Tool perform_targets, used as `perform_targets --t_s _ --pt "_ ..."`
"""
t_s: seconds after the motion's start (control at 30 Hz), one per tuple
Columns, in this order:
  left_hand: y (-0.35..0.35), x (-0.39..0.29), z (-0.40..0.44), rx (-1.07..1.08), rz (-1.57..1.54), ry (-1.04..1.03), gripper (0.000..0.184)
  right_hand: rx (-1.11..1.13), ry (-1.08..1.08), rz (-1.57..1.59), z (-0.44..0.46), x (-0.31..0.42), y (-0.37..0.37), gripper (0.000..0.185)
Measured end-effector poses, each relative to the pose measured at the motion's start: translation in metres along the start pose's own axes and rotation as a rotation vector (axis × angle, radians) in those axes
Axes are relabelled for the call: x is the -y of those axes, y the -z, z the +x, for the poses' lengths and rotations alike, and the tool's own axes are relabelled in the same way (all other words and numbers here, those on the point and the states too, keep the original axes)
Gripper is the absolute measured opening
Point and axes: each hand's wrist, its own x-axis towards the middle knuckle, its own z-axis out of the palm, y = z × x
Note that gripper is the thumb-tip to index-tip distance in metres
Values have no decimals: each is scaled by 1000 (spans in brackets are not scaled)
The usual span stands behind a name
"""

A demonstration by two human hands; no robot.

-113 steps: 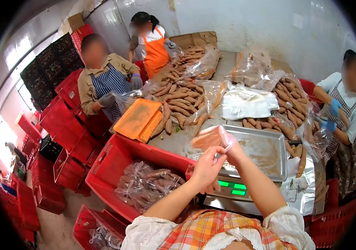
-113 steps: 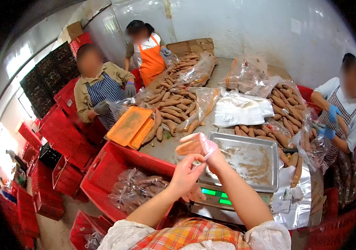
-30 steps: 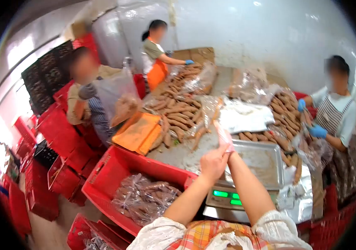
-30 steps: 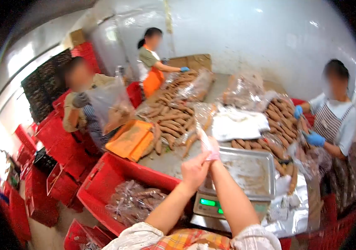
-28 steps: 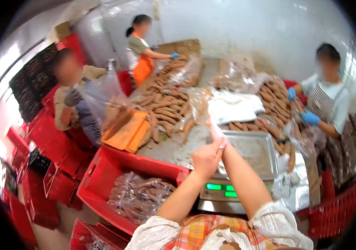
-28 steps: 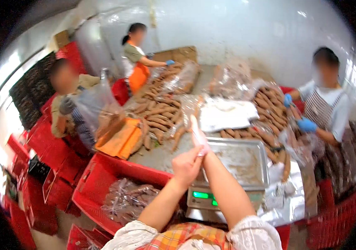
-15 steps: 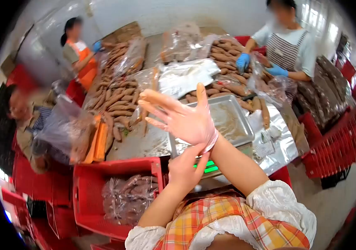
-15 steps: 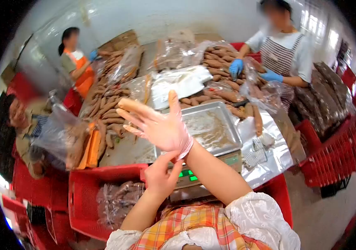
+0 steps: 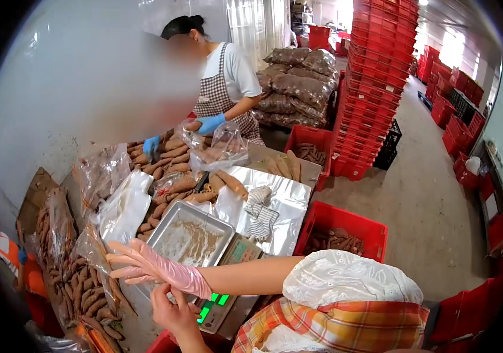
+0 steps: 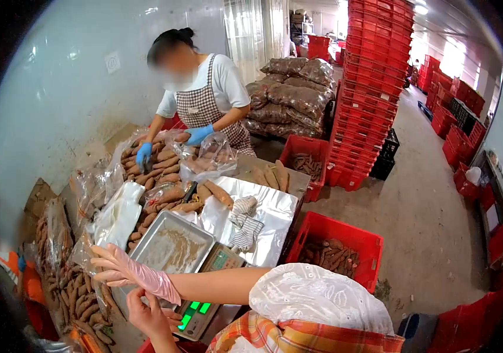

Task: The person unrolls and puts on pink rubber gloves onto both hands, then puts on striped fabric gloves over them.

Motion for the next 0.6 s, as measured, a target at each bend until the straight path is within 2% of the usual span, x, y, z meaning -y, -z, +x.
perform_targets --t_s 0.07,0.2,0.27,0.33,0.37,0.4,0.47,0.5,0.53,0.6 --pt "-4 -3 5 88 -3 22 9 -56 21 113 4 -16 23 88" --pt "-15 -3 6 221 -40 59 8 -202 87 237 -10 20 21 89" --pt "-27 0 3 203 -124 -34 9 -276 135 247 -18 37 17 85" --pt "-35 -1 -5 507 -134 -53 11 -453 158 -228 -23 60 18 82" --pt "-41 -6 -8 539 14 -217 11 -411 353 -529 -24 76 25 71" --pt "-42 -5 -2 539 17 -222 11 -410 358 -528 -22 75 37 71" --pt "-37 5 16 154 -114 -55 11 -403 327 -1305 -17 67 63 64" --pt "-30 -4 29 157 -114 -55 11 -340 21 -1490 -31 91 36 53" --pt "-19 -21 49 126 -52 -55 10 -340 20 -1489 -27 80 43 53" --pt "-20 -35 67 93 15 -51 10 343 -530 -2344 -18 41 67 68"
